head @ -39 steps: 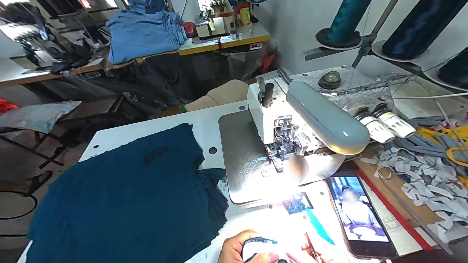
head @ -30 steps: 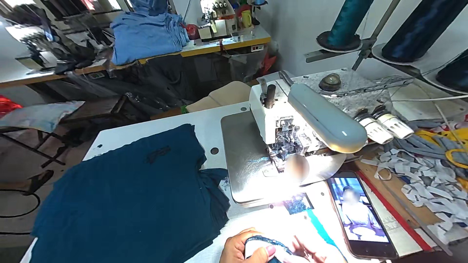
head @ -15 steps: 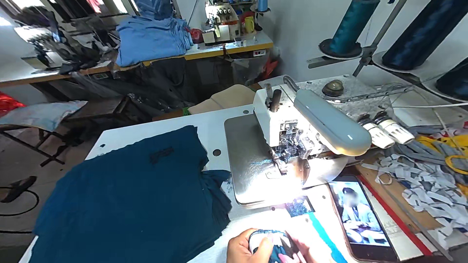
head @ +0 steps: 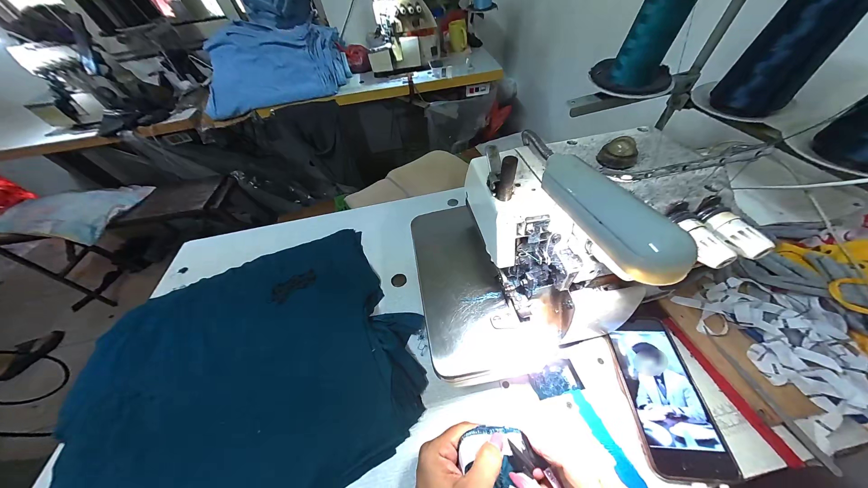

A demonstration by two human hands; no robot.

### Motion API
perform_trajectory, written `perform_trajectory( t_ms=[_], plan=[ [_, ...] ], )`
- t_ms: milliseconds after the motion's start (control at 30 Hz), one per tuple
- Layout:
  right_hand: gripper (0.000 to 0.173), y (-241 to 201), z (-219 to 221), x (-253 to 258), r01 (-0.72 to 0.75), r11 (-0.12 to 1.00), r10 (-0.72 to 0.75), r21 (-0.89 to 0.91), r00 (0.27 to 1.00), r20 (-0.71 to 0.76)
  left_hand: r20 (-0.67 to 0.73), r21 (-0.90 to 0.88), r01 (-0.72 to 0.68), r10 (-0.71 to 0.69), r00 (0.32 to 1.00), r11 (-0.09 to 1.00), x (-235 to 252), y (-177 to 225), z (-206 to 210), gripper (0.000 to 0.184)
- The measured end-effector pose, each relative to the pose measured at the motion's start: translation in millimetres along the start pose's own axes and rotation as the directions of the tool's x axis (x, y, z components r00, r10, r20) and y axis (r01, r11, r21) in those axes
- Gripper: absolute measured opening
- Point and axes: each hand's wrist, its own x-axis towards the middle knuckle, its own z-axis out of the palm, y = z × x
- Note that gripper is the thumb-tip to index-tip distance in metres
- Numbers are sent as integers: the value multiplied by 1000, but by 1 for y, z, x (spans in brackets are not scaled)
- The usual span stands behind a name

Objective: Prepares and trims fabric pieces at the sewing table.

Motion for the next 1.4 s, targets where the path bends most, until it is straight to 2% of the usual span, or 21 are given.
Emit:
perform_trajectory(
  t_ms=[100,233,500,633,733,867,1067,1233,1400],
  plan=[
    [27,-1,-1,1,-8,1000,8,-13,1000,14,8,-7,-7,7,1000,1000,-1,0,-1,13],
    [25,-1,-1,1,-29,999,29,13,1000,11,81,-17,-85,86,993,996,2,-18,-8,11],
    [25,-1,-1,0,-37,999,36,26,999,18,83,-15,-87,88,993,996,1,-17,-8,12],
    [25,-3,-1,1,-25,1000,25,10,1000,13,42,0,-39,39,998,999,0,-6,-4,13],
    [23,-9,-2,2,-41,999,40,-34,999,-12,90,-2,-78,78,993,997,1,-14,-8,10],
    [24,-1,2,-1,3,1000,-4,-24,1000,-18,73,35,-49,46,996,998,0,-7,-6,13],
    [19,0,4,-1,93,994,-94,-63,996,-9,143,10,-84,82,986,996,1,-16,-10,10],
    [20,-9,-3,0,27,999,-28,-24,999,-29,118,30,-77,73,990,997,1,-14,-9,12],
    [23,-7,-2,1,58,998,-59,-34,998,-11,123,-14,-87,88,988,996,1,-16,-9,12]
  ],
)
